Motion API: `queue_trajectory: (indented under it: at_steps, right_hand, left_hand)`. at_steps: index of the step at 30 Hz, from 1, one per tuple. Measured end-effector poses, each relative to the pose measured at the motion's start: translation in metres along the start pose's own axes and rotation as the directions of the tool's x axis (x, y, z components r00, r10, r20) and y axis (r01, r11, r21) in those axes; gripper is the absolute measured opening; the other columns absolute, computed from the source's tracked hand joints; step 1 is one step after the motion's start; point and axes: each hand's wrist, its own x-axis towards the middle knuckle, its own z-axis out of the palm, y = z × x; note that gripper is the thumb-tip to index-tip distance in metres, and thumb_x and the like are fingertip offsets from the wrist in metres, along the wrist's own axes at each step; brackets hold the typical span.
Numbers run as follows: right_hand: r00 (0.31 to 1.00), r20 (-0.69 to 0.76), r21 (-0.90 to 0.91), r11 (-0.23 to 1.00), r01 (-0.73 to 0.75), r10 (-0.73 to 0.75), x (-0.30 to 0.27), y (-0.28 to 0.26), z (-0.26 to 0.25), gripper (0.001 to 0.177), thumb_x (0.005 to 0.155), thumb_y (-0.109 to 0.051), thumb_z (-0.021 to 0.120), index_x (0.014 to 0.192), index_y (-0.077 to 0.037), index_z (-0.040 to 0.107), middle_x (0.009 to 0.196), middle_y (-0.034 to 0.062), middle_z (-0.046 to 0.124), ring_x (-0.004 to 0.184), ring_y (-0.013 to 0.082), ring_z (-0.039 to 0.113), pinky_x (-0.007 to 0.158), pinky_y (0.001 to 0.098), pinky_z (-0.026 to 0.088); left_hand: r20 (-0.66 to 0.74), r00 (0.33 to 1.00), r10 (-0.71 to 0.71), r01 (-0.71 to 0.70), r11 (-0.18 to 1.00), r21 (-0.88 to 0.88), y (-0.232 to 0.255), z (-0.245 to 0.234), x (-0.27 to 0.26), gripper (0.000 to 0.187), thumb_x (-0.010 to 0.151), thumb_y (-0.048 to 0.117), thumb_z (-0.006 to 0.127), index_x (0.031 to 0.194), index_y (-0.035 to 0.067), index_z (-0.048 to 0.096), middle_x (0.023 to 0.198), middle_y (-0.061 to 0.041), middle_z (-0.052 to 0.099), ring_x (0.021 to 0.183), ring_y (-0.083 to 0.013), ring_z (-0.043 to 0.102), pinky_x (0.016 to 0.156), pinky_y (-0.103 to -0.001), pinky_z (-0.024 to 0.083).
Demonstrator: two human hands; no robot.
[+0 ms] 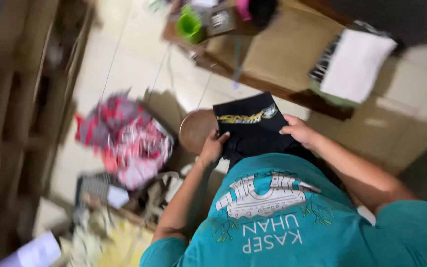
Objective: The person irons a pair of beige shorts on a patterned ironing board. They smooth the fabric with their hands, use an electric iron to press the garment, and fold the shorts into a neat pile before placing them on the floor.
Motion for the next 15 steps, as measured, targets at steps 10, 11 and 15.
queue_trajectory:
  at_steps: [10, 11, 15]
  right_hand:
    - [0.843, -0.378, 0.534, 0.834, -0.138, 0.382, -0.112, 0.069, -0.109, 0.033, 0.084, -0.013, 0.072, 0.117, -0.012, 0.073, 0.098, 0.0114, 0.072, 0.089, 0.0285, 0.068, 0.080, 0.0422, 0.054]
    - [0.815, -0.465, 0.454, 0.883, -0.116, 0.346, -0.111, 0.067, -0.127, 0.043, 0.086, -0.015, 0.071, 0.128, -0.009, 0.068, 0.110, 0.0125, 0.070, 0.102, 0.0297, 0.065, 0.092, 0.0440, 0.050]
    - [0.746, -0.664, 0.028, 0.999, -0.038, 0.047, -0.128, 0.012, -0.194, 0.046, 0.088, -0.016, 0.072, 0.133, -0.009, 0.069, 0.100, 0.0124, 0.070, 0.097, 0.0254, 0.063, 0.087, 0.0426, 0.048]
  left_hand:
    - [0.827, 0.551, -0.111, -0.831, 0.015, 0.556, -0.052, 0.160, 0.194, 0.028, 0.101, 0.019, 0.060, 0.120, 0.004, 0.074, 0.123, -0.026, 0.070, 0.122, -0.0425, 0.065, 0.104, -0.046, 0.056]
    - [0.805, 0.581, -0.124, -0.810, 0.007, 0.586, -0.061, 0.183, 0.212, 0.031, 0.099, 0.025, 0.062, 0.123, 0.009, 0.074, 0.127, -0.024, 0.068, 0.122, -0.0413, 0.065, 0.104, -0.045, 0.056]
    - [0.505, 0.831, -0.234, -0.137, 0.793, 0.593, 0.014, 0.288, 0.191, 0.058, 0.101, 0.020, 0.066, 0.151, 0.000, 0.044, 0.102, -0.019, 0.069, 0.100, -0.0261, 0.068, 0.101, -0.035, 0.052]
